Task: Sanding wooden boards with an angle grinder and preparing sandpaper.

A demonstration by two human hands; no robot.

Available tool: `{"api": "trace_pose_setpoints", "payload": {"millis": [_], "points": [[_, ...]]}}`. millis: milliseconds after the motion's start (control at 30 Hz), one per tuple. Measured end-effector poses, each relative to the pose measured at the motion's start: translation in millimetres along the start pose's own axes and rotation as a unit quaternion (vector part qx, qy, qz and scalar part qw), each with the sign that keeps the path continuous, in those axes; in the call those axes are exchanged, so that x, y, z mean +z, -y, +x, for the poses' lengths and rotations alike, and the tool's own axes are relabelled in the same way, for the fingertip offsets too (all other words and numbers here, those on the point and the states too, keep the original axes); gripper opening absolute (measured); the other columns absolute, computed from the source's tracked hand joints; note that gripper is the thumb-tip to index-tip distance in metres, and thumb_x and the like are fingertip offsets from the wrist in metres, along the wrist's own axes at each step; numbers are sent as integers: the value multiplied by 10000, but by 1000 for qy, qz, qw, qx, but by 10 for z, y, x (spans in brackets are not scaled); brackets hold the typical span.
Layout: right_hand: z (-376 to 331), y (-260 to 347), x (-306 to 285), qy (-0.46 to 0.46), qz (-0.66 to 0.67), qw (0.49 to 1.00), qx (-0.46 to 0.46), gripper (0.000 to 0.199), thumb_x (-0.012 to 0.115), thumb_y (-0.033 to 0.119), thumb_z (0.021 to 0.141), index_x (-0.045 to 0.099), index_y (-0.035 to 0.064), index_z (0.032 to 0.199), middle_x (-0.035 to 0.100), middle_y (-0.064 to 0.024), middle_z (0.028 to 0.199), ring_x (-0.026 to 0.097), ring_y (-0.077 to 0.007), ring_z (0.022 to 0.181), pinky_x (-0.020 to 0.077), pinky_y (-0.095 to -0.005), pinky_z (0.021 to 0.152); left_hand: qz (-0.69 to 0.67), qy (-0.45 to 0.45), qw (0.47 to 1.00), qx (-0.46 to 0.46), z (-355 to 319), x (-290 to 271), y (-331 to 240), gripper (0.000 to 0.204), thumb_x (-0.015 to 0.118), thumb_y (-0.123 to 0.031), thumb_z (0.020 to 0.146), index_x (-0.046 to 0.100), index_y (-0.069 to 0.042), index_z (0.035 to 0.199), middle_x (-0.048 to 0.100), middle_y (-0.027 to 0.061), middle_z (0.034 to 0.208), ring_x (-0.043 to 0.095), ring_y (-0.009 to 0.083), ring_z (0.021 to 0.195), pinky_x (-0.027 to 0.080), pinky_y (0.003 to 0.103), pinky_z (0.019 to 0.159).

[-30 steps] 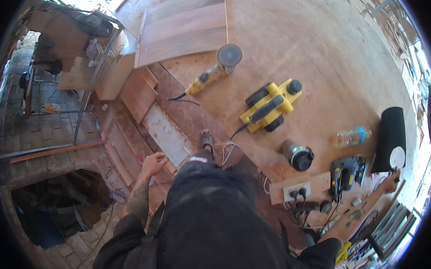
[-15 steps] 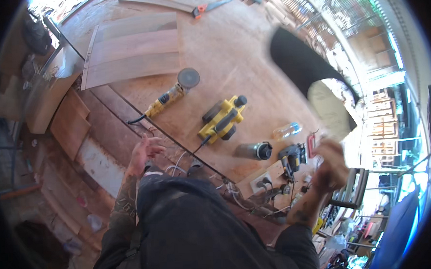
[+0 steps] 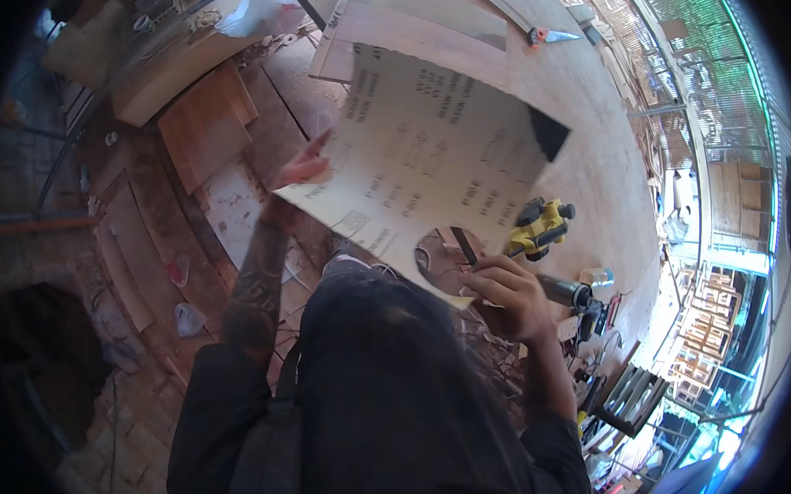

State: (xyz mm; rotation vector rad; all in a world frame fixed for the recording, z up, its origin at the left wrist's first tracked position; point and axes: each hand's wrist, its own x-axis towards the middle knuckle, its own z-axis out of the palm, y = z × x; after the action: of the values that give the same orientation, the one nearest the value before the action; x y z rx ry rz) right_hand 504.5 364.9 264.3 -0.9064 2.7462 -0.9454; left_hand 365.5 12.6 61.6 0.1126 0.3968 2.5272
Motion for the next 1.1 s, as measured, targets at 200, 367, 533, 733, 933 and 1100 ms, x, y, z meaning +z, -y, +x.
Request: {"api": "trace_pose_setpoints", "payload": {"millis": [200,367,533,733,933,1100], "points": [[63,-187,210,15,158,987,-17,412,783,310,913,725,18,1198,701,-182,1240,661,-345,1204,540,-457,996,159,-117,980,-7,-214,208,-554,636,587,9,996,420,-45,1608,590,169,1503,648,244,1296,535,379,1088],[301,-725,5,-229,340,912,14,641,785,475,921,699,-24,1314,633,-218,1408,601,-348,1323,487,-462,1068,246,-132,960,8,-271,395,-893,644,586,-6,996,406,-34,1614,585,163,1513,657,235,1279,523,366,1094],[872,-1149,82,-280,33,953,113,475,844,134,837,706,0,1270,681,-209,1331,649,-351,1264,530,-407,1035,326,-115,938,-2,-110,735,-1081,686,581,-18,988,354,-19,1636,581,167,1520,653,228,1289,511,351,1089],[757,-1581,12,-329,66,933,133,283,704,117,969,706,-8,1223,777,-134,1015,765,-321,919,602,-367,835,420,-104,897,-86,306,1349,-1332,712,571,-13,983,320,-16,1649,591,170,1508,652,226,1288,498,346,1090],[340,-2148,-22,-143,702,673,185,250,597,132,1060,697,-44,1205,767,-77,969,741,-163,824,600,-297,736,555,1,789,-264,1278,1710,-1756,691,638,-24,963,408,-25,1615,693,143,1363,680,163,1172,539,311,975],[130,-2195,348,-174,734,614,234,292,597,176,1072,689,-56,1224,759,-105,1041,743,-173,864,611,-296,742,821,95,478,-297,2594,1457,-1702,469,797,-160,892,713,-22,1332,797,74,1023,716,124,885,571,311,826]]}}
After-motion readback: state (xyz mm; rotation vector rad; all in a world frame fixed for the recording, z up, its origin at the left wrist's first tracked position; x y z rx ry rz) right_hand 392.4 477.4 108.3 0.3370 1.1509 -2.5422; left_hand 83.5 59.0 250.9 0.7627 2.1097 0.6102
